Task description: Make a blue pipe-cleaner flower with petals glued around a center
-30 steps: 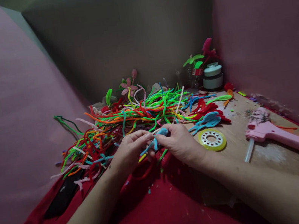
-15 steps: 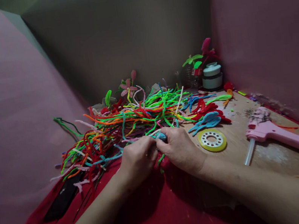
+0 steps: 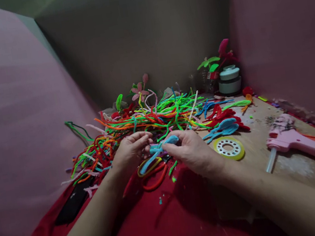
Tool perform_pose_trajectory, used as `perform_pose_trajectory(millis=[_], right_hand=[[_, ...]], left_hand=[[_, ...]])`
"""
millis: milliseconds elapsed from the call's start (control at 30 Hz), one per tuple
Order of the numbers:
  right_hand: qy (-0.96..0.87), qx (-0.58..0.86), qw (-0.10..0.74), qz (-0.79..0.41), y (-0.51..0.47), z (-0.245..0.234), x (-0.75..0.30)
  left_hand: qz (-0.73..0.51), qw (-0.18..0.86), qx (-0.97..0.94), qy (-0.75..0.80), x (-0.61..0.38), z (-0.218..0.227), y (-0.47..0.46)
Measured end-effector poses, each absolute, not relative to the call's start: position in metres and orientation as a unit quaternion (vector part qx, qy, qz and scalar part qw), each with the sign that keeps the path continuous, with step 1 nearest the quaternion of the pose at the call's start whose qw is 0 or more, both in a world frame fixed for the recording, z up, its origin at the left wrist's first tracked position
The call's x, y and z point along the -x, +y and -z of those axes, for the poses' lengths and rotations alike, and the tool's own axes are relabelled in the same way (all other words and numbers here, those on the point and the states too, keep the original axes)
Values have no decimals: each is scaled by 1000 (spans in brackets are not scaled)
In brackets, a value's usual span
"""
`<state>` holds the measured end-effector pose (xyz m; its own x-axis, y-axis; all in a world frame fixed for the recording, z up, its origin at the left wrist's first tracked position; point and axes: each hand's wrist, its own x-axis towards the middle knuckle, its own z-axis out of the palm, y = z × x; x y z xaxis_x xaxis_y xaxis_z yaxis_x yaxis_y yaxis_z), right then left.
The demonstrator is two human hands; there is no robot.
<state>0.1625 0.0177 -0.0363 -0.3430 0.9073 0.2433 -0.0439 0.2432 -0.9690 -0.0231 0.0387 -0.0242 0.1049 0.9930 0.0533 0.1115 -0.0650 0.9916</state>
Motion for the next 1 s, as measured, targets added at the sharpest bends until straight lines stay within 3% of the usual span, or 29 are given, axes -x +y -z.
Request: perform_pose_trajectory(millis=[100, 200, 300, 467, 633, 833, 900, 1000], right_hand=[[-692, 285, 443, -494, 14, 36, -164], [-720, 251, 440, -474, 13, 36, -164], [-737, 253, 444, -443, 12, 36, -164], [-785, 279, 477, -280, 12, 38, -165], [-784, 328, 501, -164, 16, 43, -164], [-707, 411, 470, -331, 25, 46, -161], [-680, 413, 470, -383, 27, 46, -161], [-670, 407, 467, -408, 27, 45, -161]], left_hand=[[-358, 647, -532, 413, 28, 26, 37], [-250, 738, -520, 350, 23, 31, 31], [-194, 795, -491, 299, 18, 34, 27], [-197, 814, -475, 270, 15, 34, 22], [-265, 681, -567, 381, 7, 24, 15], [-304, 217, -804, 462, -3, 20, 12], [-297, 198, -808, 469, -5, 21, 11], [-293, 324, -743, 507, -7, 22, 8]])
